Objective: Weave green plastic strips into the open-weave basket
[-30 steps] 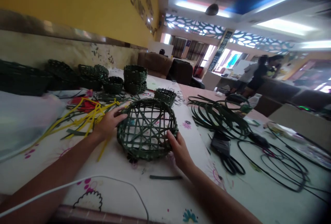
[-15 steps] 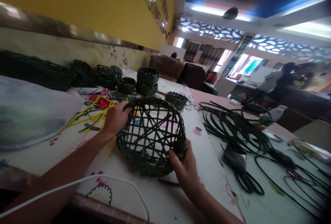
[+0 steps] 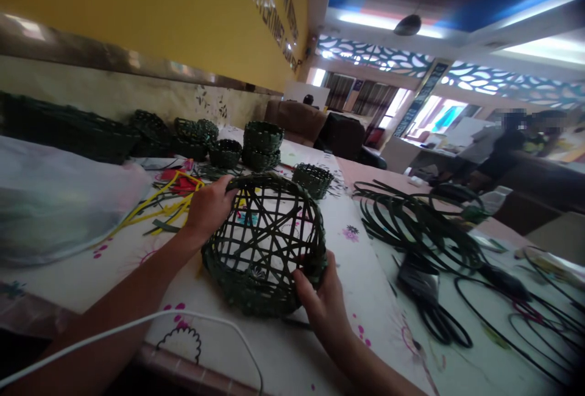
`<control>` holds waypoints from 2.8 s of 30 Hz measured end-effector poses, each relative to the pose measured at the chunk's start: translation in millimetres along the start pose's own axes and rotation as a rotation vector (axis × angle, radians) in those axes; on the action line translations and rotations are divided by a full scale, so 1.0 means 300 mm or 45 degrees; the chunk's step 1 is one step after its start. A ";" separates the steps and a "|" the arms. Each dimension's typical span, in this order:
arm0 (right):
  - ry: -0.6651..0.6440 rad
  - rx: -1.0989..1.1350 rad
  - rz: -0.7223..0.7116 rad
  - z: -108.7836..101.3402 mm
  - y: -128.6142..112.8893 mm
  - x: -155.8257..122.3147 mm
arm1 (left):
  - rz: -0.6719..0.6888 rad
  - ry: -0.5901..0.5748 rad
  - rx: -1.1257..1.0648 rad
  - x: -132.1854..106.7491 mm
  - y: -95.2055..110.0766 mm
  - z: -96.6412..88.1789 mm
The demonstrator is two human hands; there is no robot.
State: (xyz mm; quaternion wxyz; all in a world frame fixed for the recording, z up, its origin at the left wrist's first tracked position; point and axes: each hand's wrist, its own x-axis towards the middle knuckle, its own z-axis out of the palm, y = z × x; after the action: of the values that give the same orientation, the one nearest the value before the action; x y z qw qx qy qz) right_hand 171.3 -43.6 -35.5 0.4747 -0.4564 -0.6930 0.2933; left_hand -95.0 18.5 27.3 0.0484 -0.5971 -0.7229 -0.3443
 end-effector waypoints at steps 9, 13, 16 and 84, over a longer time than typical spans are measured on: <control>-0.069 0.178 0.059 0.024 0.010 -0.006 | -0.036 -0.051 -0.073 0.054 -0.057 0.017; -0.087 0.374 0.329 0.023 0.049 0.026 | 0.022 -0.155 0.039 0.058 -0.080 0.025; -0.134 0.476 0.444 -0.007 0.063 0.070 | 0.069 -0.214 0.080 0.055 -0.094 0.026; 0.115 0.867 0.150 -0.083 0.101 0.164 | -0.635 -0.165 -1.422 -0.153 0.077 0.209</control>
State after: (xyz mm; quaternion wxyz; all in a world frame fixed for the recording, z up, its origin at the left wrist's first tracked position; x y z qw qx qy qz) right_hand 198.5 13.0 -32.3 0.6124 -0.3235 -0.5061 0.5140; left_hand -39.9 16.4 -32.1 -0.3977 -0.3650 -0.5528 -0.6349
